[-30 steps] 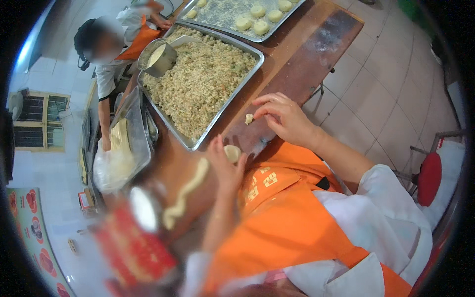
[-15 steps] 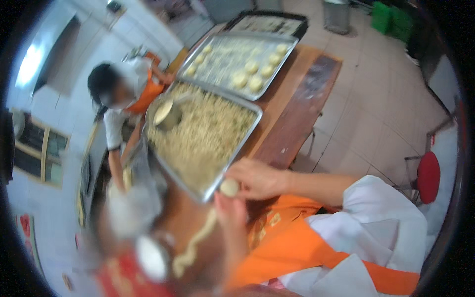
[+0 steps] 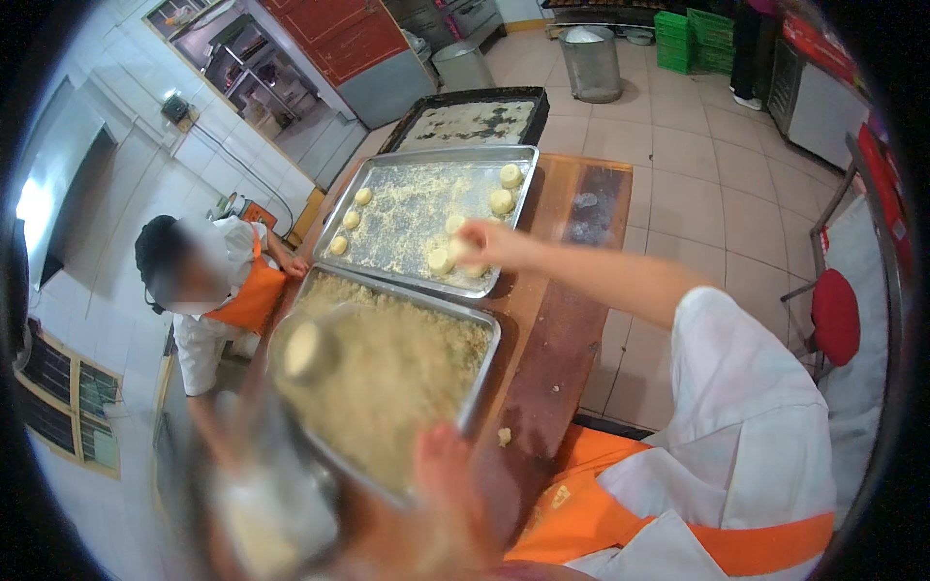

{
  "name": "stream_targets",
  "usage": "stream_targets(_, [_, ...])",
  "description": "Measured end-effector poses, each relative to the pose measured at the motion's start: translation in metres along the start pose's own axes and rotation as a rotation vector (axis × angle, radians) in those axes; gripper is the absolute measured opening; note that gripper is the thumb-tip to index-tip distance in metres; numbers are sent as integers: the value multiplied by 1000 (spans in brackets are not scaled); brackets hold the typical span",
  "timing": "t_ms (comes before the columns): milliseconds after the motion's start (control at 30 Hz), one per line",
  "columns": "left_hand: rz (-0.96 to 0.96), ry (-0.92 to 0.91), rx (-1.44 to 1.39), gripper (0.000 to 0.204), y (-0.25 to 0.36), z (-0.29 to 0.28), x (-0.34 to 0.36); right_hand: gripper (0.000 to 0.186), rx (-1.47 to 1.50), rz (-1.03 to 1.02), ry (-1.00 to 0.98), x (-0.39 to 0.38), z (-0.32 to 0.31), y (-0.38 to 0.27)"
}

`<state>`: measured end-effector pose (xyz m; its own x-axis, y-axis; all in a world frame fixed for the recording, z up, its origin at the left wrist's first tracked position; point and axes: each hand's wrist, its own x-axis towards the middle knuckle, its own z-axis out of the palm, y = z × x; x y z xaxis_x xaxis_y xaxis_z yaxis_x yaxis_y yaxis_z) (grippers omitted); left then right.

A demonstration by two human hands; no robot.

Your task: The person prepares filled dough balls by hand, pinching pieces of dough from a long roll, flattening them, adding filling from a large tray, and placing the finished balls onto a baking sheet.

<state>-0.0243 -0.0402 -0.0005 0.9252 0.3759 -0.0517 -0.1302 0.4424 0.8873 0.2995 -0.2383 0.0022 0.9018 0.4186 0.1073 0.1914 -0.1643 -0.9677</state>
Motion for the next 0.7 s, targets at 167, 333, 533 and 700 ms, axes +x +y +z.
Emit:
stream_targets(167, [-105,67,183,36,8,-26,-3,52,-629,-22,253,93,-71,38])
stream_targets(333, [-101,61,113,39,-10,-67,5,50,-831,-73,148,136,-67,59])
stream_targets(533, [-105,29,82,42,-21,-92,17,49,-950,-95,6,165,-69,90])
stream_targets(700, [-52,32,-6,43,-23,-90,16,37,-505,-360,457,170,-62,67])
